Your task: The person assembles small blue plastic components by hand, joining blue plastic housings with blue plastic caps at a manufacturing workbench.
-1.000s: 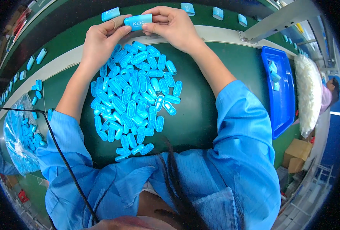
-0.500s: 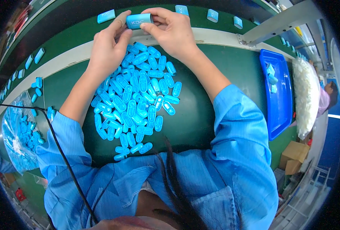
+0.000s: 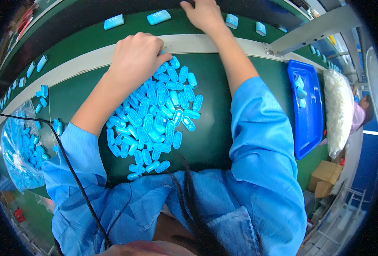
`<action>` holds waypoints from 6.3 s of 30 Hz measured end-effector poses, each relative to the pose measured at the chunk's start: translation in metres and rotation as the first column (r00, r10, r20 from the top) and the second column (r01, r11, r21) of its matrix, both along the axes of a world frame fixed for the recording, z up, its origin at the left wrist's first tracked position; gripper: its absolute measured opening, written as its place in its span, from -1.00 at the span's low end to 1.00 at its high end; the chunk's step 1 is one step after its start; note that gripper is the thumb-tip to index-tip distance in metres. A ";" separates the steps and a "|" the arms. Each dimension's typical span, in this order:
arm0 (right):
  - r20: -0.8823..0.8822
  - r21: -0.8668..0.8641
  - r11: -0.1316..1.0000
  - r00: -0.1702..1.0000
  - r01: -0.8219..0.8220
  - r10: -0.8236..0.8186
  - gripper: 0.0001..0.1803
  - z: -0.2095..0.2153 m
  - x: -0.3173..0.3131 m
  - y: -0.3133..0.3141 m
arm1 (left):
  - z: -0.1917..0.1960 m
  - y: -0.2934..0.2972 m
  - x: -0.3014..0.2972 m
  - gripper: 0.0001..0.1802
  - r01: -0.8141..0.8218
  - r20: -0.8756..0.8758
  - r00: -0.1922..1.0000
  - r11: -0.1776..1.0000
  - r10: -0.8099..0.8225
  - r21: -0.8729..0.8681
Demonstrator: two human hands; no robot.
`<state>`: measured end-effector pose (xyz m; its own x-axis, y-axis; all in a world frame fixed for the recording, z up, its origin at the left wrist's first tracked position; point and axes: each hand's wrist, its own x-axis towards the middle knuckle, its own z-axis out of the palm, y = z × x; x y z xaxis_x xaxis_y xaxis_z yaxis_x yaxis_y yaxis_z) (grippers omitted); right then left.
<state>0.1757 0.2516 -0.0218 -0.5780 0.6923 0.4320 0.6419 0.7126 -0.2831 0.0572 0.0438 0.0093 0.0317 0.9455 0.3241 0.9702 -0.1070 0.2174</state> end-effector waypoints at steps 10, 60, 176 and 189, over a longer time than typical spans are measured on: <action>0.037 -0.184 0.981 0.998 0.060 -0.054 -0.64 0.017 0.043 -0.048 | -0.016 0.017 0.004 -0.83 0.056 -0.031 0.998 0.998 -0.056 0.014; -0.216 -0.343 0.927 0.973 -0.153 0.081 -0.58 -0.009 -0.004 -0.022 | -0.010 -0.012 -0.074 -0.79 -0.058 0.465 0.879 0.993 0.100 -0.104; -0.665 -0.599 0.579 0.746 -0.553 0.025 -0.63 0.016 0.030 -0.111 | -0.021 -0.001 -0.027 -0.66 -0.006 0.878 0.468 0.992 -0.106 0.123; -0.599 -0.539 0.704 0.798 -0.462 0.065 -0.66 0.010 0.023 -0.094 | -0.028 -0.001 -0.013 -0.44 -0.002 0.799 0.585 0.985 -0.139 0.172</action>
